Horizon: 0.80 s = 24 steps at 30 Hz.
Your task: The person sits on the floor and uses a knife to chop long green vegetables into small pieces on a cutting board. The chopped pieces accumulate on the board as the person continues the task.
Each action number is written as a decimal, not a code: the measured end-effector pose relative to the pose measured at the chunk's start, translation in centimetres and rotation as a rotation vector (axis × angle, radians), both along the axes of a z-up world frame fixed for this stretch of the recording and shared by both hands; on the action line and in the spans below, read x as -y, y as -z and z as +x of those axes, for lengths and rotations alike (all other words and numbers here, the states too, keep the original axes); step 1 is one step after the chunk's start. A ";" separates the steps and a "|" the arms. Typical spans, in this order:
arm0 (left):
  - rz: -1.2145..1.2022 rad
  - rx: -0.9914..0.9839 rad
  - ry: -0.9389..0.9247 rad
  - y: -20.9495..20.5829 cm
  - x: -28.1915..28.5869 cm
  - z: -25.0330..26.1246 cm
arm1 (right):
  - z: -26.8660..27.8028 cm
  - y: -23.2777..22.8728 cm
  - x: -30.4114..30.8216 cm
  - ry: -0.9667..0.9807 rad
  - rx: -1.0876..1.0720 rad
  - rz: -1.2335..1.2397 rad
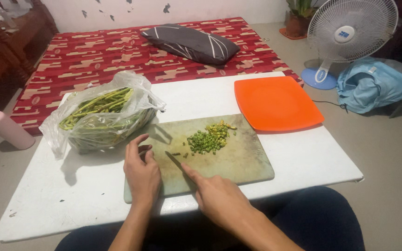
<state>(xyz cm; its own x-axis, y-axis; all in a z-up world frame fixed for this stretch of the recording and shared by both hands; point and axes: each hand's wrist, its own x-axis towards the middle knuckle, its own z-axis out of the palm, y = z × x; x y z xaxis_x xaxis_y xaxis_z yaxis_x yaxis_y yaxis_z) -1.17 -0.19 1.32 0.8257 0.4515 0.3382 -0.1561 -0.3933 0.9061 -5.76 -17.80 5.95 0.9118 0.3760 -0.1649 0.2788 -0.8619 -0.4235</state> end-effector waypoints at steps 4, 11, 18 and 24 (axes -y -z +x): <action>0.004 -0.098 0.071 0.2 -0.6 0.7 | 1.2 0.1 0.5 0.072 -0.083 -0.062; 0.210 -0.106 0.265 -2.3 -2.7 4.3 | 2.1 -1.1 3.0 0.107 0.029 -0.021; 0.469 0.116 0.178 -6.0 -9.1 8.6 | 3.9 -2.8 1.8 0.099 -0.013 0.032; 0.790 -0.465 0.140 -5.9 -15.1 13.2 | 8.7 -2.8 0.3 0.020 0.058 0.050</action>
